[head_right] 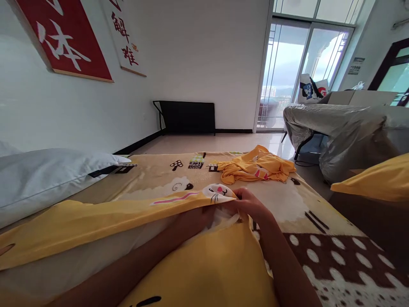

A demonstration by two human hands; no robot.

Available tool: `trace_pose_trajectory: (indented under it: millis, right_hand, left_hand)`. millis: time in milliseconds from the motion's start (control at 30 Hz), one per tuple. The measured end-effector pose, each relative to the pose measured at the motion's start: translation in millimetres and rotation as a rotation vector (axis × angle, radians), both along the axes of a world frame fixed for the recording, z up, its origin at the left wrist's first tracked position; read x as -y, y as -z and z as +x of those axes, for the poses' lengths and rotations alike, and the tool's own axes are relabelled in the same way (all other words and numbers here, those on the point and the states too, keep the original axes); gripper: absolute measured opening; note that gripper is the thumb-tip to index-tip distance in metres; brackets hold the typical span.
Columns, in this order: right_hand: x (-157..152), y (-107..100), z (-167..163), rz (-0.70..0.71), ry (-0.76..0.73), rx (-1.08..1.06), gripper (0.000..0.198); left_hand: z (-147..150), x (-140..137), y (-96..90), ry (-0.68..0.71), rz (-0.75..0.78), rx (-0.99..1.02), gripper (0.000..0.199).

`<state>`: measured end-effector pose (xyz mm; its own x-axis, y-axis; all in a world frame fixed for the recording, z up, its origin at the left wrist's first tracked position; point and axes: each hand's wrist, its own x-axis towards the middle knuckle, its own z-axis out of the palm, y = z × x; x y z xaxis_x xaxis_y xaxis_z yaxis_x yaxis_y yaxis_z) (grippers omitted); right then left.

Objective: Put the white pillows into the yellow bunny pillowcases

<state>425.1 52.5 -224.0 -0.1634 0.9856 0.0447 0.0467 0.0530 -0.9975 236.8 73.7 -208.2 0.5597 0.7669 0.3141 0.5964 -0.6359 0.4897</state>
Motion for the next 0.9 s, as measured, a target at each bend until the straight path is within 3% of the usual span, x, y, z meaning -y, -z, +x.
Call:
trace_pose_trajectory:
  millis: [133, 300, 500, 667, 767, 833, 900]
  right_hand:
    - [0, -1, 6, 0.039, -0.055, -0.016, 0.037]
    - [-12, 16, 24, 0.030, -0.074, -0.222, 0.057]
    - [-41, 49, 36, -0.111, 0.199, -0.418, 0.041]
    - [-58, 78, 47, -0.114, 0.320, -0.417, 0.035]
    - [-61, 90, 52, -0.121, 0.332, -0.404, 0.033]
    - [-62, 95, 55, -0.130, 0.340, -0.391, 0.033]
    - [-62, 98, 56, -0.140, 0.343, -0.374, 0.033]
  left_hand:
    - [-6, 20, -21.3, 0.063, 0.046, -0.118, 0.041]
    - [-17, 41, -44.2, 0.328, -0.058, -0.151, 0.038]
    - [-12, 53, -31.4, 0.373, 0.206, -0.238, 0.035]
    - [-12, 62, -31.7, 0.510, 0.565, -0.067, 0.023]
    - [-13, 54, -32.9, 0.365, 0.716, -0.058, 0.035]
    - [-12, 41, -30.9, 0.220, 0.634, -0.132, 0.053]
    - [-10, 26, -27.5, 0.157, 0.437, -0.224, 0.062]
